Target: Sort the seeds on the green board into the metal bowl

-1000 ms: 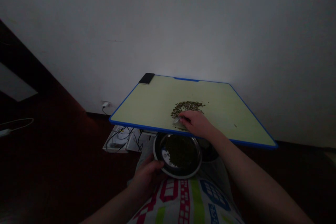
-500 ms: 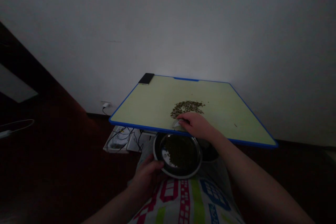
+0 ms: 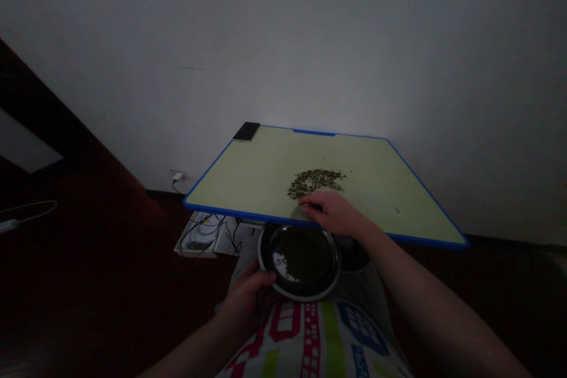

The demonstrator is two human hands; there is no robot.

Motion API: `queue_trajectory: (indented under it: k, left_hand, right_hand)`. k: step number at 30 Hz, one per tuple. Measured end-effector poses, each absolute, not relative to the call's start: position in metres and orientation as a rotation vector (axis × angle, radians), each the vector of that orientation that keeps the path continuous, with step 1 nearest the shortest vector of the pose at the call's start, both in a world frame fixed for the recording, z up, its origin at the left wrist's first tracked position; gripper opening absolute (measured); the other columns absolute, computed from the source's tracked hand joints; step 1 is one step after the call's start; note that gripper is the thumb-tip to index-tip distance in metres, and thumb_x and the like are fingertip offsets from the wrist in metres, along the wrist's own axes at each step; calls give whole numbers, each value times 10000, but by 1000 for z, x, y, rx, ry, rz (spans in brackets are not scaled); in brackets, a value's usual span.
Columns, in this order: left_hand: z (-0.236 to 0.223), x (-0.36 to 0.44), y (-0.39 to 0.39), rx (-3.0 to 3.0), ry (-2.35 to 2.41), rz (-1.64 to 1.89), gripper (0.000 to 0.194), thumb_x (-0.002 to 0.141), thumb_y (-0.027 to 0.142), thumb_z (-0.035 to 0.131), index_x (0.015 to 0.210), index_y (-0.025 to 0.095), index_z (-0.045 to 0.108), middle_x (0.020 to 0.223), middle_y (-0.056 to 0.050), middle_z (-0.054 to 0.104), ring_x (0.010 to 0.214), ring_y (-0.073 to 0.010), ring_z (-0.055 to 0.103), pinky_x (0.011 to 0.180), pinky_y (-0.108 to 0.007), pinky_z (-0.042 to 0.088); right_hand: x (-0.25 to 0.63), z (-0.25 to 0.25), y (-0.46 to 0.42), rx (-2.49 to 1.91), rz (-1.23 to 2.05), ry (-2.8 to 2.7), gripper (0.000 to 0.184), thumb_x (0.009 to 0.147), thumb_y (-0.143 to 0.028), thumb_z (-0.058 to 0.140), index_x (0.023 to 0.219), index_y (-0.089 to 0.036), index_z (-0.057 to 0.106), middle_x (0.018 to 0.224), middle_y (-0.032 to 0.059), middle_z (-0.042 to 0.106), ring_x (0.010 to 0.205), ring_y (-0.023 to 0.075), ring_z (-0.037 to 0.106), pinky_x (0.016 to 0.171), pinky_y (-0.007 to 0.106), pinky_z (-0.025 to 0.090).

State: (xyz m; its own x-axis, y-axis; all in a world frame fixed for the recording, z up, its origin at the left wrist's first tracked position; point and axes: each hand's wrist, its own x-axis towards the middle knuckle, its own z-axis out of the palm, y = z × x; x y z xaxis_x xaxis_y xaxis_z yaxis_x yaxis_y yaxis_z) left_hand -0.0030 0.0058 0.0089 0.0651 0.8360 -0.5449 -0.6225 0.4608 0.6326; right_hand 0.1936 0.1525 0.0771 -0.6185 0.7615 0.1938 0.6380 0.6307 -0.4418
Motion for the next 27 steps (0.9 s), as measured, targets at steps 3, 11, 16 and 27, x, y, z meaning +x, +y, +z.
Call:
queue_trajectory:
  k: [3,11,16,27]
  left_hand:
    - [9,-3,5,259,1001,1108,387,620,76,671,996,164,643,909,-86,783,880,-287,732,784,-395,594]
    - [10,-3,4,256,983,1121,442,632,72,662,1062,167,626,931,-81,783,869,-278,735,779,-396,597]
    - [10,-4,5,261,1010,1112,434,624,73,660,1049,154,628,926,-96,780,876,-287,732,769,-395,597]
    - [9,-3,7,252,979,1120,724,584,38,619,1287,185,528,876,-68,778,806,-269,736,687,-356,603]
  right_hand:
    - [196,75,151,-1094,486,-2504,260,868,-236,554,1063,-206,723,970,66,740,851,184,656,772,304,469]
    - [230,69,163,-1051,631,-2330,276,863,-281,541,1062,-199,713,1007,62,733,893,186,651,800,317,486]
    - [251,62,168,-1338,524,-2070,314,832,-338,543,1033,-171,717,745,33,693,612,152,573,592,278,449]
    - [247,60,164,-1389,404,-1966,260,821,-290,541,995,-181,701,785,45,704,677,167,616,655,292,469]
